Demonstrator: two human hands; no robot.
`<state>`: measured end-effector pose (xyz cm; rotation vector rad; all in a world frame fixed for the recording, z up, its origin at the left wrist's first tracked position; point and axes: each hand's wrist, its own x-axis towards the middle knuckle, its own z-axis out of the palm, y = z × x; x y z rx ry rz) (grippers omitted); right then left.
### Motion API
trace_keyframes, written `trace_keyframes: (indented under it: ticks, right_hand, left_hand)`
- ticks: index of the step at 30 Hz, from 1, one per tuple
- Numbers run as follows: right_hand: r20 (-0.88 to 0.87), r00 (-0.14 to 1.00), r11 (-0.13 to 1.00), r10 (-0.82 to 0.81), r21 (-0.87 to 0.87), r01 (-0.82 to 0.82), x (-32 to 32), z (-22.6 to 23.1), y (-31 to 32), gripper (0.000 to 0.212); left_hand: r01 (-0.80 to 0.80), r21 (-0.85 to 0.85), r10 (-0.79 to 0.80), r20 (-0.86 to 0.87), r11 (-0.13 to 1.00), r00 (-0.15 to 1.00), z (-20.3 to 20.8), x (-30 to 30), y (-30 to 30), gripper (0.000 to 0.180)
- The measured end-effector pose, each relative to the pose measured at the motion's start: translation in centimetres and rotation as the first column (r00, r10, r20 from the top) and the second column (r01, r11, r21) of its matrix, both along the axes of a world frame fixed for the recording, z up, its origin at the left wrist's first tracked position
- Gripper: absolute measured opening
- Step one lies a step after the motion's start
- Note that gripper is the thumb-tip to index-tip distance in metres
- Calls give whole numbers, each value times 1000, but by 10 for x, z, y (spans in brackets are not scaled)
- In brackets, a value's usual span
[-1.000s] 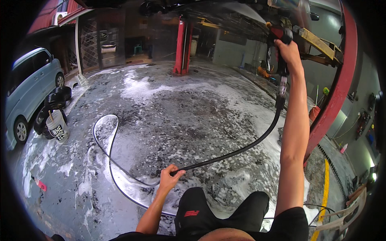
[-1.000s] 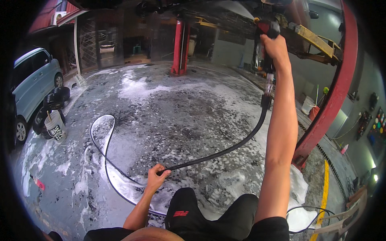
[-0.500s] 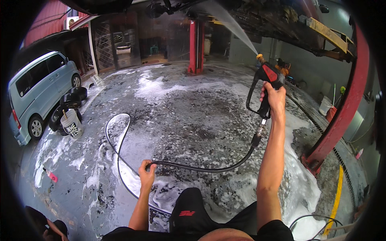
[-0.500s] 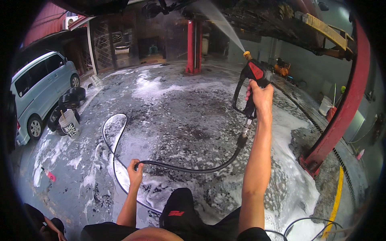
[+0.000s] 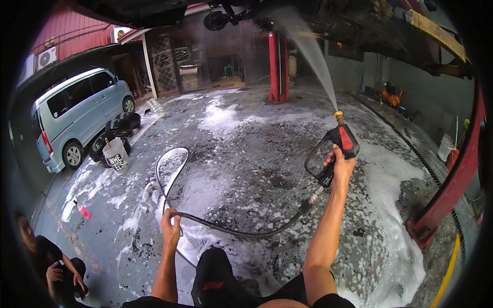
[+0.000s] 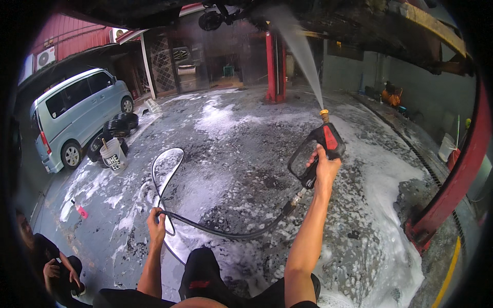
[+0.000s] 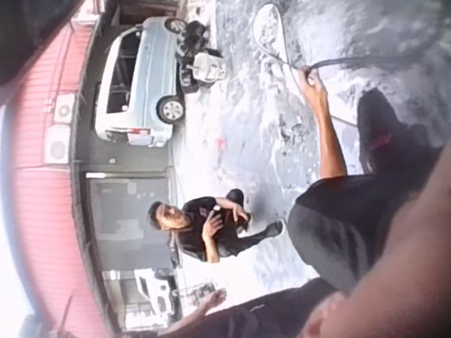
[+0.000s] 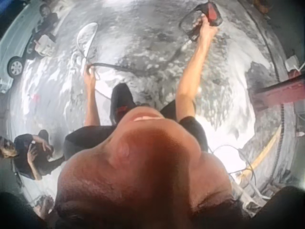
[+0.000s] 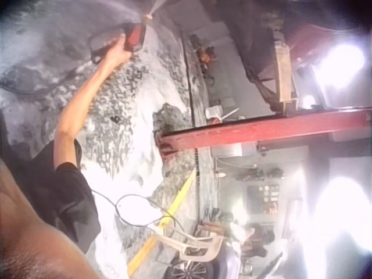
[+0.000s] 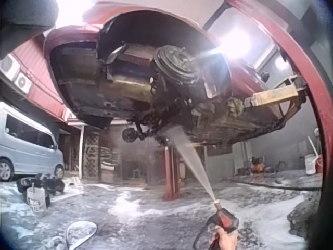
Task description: The person uses a high-pressure water spray gun to clean the underside of a red car elevated on a hydraulic lift. They systematically rinse the undercarriage and the soapy floor of the garage, moving the nozzle back and forth to remove dirt and foam.
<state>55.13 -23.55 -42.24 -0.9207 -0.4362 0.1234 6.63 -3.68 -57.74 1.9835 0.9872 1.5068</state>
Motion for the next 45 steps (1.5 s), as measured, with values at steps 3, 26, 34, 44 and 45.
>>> trace_keyframes:
  ticks: [3, 26, 34, 44, 45]
  right_hand:
    - [-39, 999, 998, 13, 61, -10, 21, -7, 2, 13]
    - [194, 979, 991, 64, -127, -40, 72, -8, -19, 9]
    - [396, 918, 947, -9, -291, 135, 91, -8, -48, 18]
    - [635, 764, 945, -110, -171, 278, 68, 33, -130, 39]
    - [630, 766, 939, -128, -172, 298, 72, 27, -122, 38]
  left_hand:
    - [6, 21, -5, -39, 1000, 999, -1, 5, -3, 29]
    - [-44, -176, -55, -518, 983, 854, 9, 70, -83, 35]
    - [4, -46, -33, -654, 999, 756, -9, 106, -114, 49]
    - [85, -261, -263, -787, 962, 558, -24, 169, -179, 52]
    - [86, -288, -290, -802, 954, 523, -32, 172, -189, 52]
